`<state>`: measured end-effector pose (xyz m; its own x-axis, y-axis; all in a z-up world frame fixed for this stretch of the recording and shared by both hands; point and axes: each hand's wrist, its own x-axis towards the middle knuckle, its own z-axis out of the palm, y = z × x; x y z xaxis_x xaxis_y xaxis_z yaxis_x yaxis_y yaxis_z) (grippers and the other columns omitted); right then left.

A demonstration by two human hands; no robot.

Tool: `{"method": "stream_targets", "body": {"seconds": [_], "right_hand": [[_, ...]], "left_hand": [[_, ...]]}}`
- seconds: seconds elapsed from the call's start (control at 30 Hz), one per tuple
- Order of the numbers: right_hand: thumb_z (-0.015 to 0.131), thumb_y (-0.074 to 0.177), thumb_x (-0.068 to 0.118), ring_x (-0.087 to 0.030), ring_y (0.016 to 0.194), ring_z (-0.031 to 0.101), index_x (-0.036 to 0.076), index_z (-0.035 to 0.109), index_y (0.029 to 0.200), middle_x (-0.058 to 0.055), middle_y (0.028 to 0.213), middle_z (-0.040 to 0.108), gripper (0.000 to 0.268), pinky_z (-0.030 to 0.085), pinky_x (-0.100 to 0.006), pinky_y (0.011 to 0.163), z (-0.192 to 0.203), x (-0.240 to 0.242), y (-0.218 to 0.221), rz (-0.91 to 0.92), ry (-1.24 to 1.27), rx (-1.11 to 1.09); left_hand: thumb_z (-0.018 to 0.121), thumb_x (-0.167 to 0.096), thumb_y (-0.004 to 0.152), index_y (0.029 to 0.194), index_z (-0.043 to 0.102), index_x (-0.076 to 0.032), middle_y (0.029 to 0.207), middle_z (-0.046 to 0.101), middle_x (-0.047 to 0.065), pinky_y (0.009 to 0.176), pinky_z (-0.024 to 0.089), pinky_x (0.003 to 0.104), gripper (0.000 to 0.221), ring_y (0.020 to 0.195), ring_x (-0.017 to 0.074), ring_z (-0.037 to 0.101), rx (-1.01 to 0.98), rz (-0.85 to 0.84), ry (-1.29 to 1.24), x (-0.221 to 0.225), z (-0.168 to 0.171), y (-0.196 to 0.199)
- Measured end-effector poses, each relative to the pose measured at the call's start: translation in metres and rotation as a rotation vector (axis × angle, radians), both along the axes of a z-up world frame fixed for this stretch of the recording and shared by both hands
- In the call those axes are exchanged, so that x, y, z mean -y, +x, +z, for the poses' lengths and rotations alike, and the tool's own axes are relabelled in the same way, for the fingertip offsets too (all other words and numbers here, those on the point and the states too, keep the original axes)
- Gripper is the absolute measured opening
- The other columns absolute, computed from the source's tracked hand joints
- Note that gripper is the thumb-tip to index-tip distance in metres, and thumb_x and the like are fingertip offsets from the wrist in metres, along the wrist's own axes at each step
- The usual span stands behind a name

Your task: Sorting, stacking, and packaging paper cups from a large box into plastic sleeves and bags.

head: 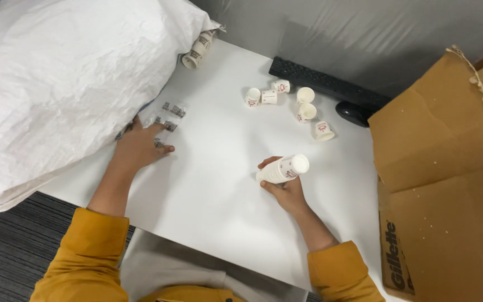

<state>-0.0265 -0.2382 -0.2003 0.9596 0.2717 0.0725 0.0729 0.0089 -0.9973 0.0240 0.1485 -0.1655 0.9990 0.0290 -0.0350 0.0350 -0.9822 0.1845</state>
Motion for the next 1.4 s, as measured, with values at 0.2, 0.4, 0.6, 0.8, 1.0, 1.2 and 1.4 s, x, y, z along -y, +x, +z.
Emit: {"method": "stream_targets", "body": {"seconds": [0.2, 0.4, 0.6, 0.8, 1.0, 1.2, 1.4], "right_hand": [[0.068, 0.073, -0.009, -0.015, 0.106, 0.066, 0.006, 0.061, 0.115, -0.005, 0.106, 0.068, 0.045, 0.056, -0.031, 0.089, -0.004, 0.01, 0.005, -0.033, -0.007, 0.041], [0.079, 0.079, -0.003, -0.014, 0.087, 0.068, 0.004, 0.06, 0.106, -0.004, 0.092, 0.067, 0.034, 0.06, -0.032, 0.078, 0.0, 0.006, 0.004, -0.057, -0.017, 0.034], [0.074, 0.072, -0.005, -0.015, 0.086, 0.068, 0.005, 0.06, 0.117, -0.013, 0.127, 0.062, 0.048, 0.056, -0.033, 0.077, 0.008, 0.009, 0.004, 0.045, 0.198, 0.004], [0.072, 0.066, 0.0, -0.015, 0.084, 0.066, 0.009, 0.056, 0.135, -0.017, 0.161, 0.043, 0.072, 0.055, -0.033, 0.08, 0.036, 0.002, -0.002, 0.207, 0.135, -0.142], [0.073, 0.063, 0.003, -0.017, 0.083, 0.069, 0.003, 0.05, 0.142, -0.015, 0.162, 0.04, 0.082, 0.056, -0.035, 0.083, 0.021, 0.003, 0.005, 0.172, 0.129, -0.23], [0.072, 0.065, 0.004, -0.017, 0.081, 0.068, -0.005, 0.044, 0.148, -0.018, 0.158, 0.046, 0.089, 0.055, -0.035, 0.083, 0.024, 0.003, 0.007, 0.135, 0.158, -0.209], [0.07, 0.062, 0.002, -0.019, 0.083, 0.07, -0.003, 0.038, 0.148, -0.016, 0.145, 0.054, 0.092, 0.056, -0.035, 0.079, 0.017, 0.007, 0.008, 0.084, 0.171, -0.29]], "left_hand": [[0.085, -0.033, 0.081, 0.115, 0.077, -0.019, 0.122, 0.063, 0.024, 0.096, 0.052, 0.046, 0.038, 0.112, 0.0379, 0.064, 0.079, 0.109, -0.16, -0.002, -0.019, 0.008], [0.08, -0.002, 0.081, 0.104, 0.072, -0.009, 0.093, 0.075, 0.009, 0.068, 0.059, 0.031, 0.025, 0.082, 0.0178, 0.073, 0.03, -0.002, -0.802, 0.049, 0.008, 0.034], [0.069, 0.002, 0.094, 0.112, 0.067, -0.001, 0.098, 0.066, 0.006, 0.061, 0.056, 0.023, 0.019, 0.078, 0.0116, 0.07, 0.332, -0.214, -1.346, 0.142, 0.016, 0.053], [0.065, -0.004, 0.102, 0.11, 0.06, 0.0, 0.096, 0.072, 0.009, 0.067, 0.059, 0.023, 0.01, 0.083, 0.0107, 0.072, 0.458, -0.146, -1.598, 0.192, -0.043, 0.055], [0.052, -0.004, 0.107, 0.117, 0.054, -0.002, 0.11, 0.072, 0.01, 0.079, 0.063, 0.027, 0.01, 0.095, 0.0104, 0.07, 0.397, -0.15, -1.774, 0.19, -0.046, 0.043], [0.042, -0.008, 0.112, 0.131, 0.053, -0.001, 0.131, 0.066, 0.01, 0.09, 0.06, 0.03, 0.023, 0.103, 0.0121, 0.067, 0.219, -0.165, -1.787, 0.186, -0.05, 0.042], [0.04, -0.007, 0.105, 0.146, 0.036, -0.004, 0.146, 0.053, 0.01, 0.099, 0.059, 0.032, 0.041, 0.116, 0.0139, 0.068, 0.049, -0.134, -1.987, 0.19, -0.043, 0.035]]}}
